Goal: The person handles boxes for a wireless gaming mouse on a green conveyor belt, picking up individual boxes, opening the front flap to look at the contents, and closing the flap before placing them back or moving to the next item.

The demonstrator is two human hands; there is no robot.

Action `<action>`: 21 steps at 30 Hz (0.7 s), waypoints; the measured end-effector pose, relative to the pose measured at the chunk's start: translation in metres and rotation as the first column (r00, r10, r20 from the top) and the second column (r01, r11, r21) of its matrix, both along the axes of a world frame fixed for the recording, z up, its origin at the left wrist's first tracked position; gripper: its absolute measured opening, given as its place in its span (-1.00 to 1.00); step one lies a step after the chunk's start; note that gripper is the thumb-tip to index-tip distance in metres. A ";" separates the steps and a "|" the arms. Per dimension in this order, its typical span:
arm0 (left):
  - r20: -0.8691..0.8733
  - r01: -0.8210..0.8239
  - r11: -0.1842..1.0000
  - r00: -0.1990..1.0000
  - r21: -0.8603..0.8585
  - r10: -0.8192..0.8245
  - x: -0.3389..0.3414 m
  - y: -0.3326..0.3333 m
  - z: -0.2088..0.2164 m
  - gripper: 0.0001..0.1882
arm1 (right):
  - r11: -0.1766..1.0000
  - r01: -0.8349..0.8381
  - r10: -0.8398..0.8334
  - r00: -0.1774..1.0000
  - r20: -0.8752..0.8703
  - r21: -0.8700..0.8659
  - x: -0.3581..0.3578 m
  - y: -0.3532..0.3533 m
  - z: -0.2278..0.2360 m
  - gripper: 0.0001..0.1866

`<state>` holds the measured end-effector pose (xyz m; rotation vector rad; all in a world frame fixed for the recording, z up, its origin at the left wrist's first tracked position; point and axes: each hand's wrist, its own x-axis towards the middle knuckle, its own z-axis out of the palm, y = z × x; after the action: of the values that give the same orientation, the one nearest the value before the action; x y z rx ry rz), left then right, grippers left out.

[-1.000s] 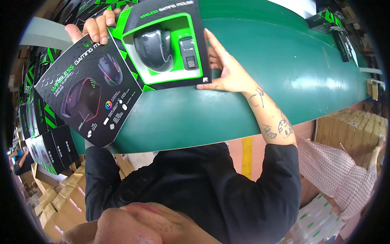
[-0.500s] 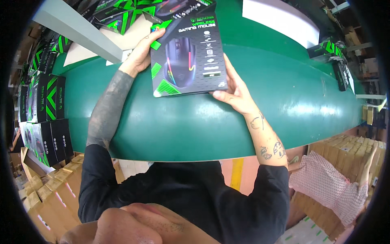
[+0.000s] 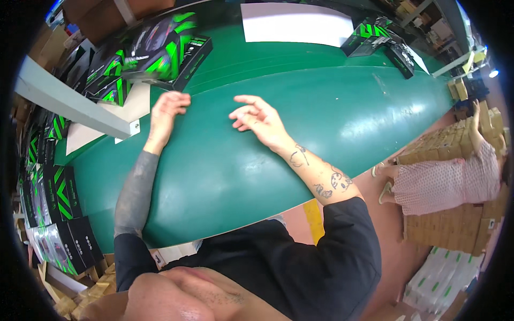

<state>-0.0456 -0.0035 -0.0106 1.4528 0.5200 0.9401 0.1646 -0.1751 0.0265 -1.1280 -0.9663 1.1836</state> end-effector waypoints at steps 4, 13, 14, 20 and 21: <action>-0.416 0.211 0.757 0.905 0.619 0.088 0.018 -0.031 0.029 -0.82 | 0.995 -0.082 0.073 0.983 0.167 0.053 0.000 0.000 -0.010 -0.62; -0.394 0.199 0.792 0.918 0.577 0.056 0.020 -0.023 0.023 -0.79 | 0.979 0.110 -0.166 -0.053 0.985 0.170 0.051 0.073 -0.012 -0.44; -0.388 0.189 0.790 0.920 0.583 0.066 0.021 -0.022 0.025 -0.79 | 0.979 0.190 -0.073 -0.017 0.997 0.075 0.062 0.090 -0.013 -0.37; -0.399 0.187 0.848 0.916 0.496 0.031 0.022 -0.022 0.023 -0.82 | 0.940 0.341 0.066 -0.212 0.975 0.011 0.082 0.186 -0.014 -0.24; -0.379 0.190 0.832 0.925 0.521 0.027 0.023 -0.022 0.022 -0.81 | 0.920 0.391 0.098 -0.255 0.962 0.010 0.086 0.197 -0.015 -0.23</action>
<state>-0.0228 -0.0259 0.0119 2.1932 0.4724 0.7732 0.2507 0.0224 0.0118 -2.5754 -1.7523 -0.2703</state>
